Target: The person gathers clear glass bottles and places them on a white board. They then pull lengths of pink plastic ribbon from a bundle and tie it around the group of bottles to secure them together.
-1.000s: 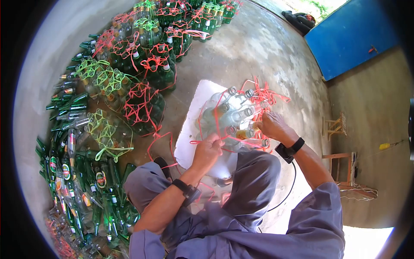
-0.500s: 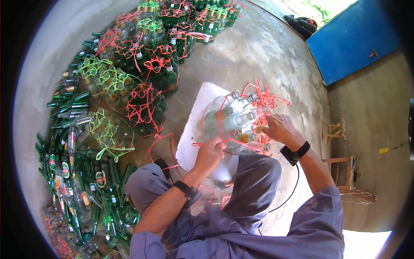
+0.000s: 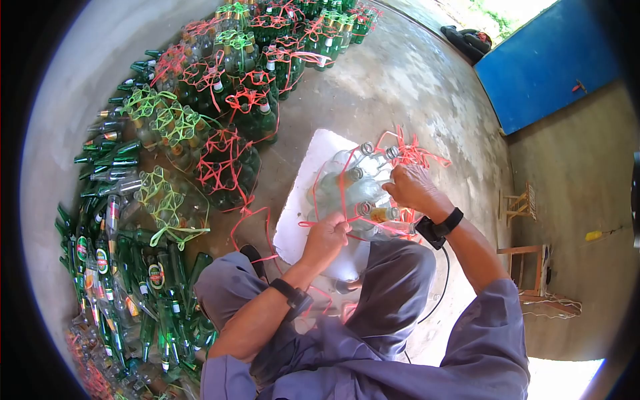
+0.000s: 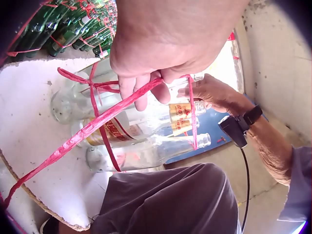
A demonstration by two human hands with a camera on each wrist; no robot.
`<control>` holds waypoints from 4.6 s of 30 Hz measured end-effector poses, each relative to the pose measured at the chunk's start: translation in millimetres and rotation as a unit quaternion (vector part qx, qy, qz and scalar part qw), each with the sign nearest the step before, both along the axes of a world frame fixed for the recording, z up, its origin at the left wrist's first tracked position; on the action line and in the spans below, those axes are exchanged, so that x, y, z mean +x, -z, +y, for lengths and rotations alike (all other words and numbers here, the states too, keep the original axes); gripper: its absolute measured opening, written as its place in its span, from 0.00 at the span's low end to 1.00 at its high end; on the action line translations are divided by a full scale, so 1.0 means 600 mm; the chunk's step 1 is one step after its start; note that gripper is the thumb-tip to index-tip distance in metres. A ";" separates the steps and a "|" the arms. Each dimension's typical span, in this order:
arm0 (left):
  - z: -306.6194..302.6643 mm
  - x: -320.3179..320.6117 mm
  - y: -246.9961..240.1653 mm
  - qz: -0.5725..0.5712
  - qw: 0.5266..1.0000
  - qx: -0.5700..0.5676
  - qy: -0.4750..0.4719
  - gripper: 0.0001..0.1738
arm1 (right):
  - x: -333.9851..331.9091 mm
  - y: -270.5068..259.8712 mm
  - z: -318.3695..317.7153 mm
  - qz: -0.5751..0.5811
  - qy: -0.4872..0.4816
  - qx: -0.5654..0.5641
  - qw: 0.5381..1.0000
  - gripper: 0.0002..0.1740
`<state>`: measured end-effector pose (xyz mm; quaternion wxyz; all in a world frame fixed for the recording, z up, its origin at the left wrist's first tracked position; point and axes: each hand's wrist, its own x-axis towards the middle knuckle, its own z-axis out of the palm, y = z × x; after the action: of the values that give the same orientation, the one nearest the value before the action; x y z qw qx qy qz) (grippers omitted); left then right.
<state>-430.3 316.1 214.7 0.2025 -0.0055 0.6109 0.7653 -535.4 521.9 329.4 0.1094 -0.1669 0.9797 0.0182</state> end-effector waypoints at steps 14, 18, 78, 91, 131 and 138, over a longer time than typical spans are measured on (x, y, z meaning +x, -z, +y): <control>-0.003 0.004 -0.008 -0.010 1.000 -0.012 -0.013 0.09 | 0.003 -0.011 0.019 -0.084 0.102 -0.010 0.991 0.23; -0.005 0.002 0.001 0.001 1.000 -0.017 -0.003 0.09 | 0.010 -0.016 0.011 -0.083 0.114 -0.024 0.990 0.23; -0.004 0.004 -0.014 0.034 0.997 -0.073 0.002 0.07 | 0.060 0.003 0.048 0.004 -0.038 -0.037 0.999 0.20; -0.003 0.003 -0.009 0.033 0.998 -0.046 -0.014 0.07 | 0.012 0.003 0.011 -0.059 -0.060 0.056 0.995 0.15; 0.003 -0.002 -0.006 0.070 0.988 -0.139 0.000 0.09 | 0.145 -0.070 0.122 0.157 0.158 -0.151 0.963 0.25; 0.000 -0.007 0.033 0.086 0.995 -0.046 -0.016 0.06 | 0.299 0.034 0.302 0.076 0.318 -0.099 0.940 0.28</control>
<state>-434.4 316.3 195.1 0.1362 0.0411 0.6602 0.7375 -355.9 702.9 308.9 0.0178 0.1449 0.9840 -0.1023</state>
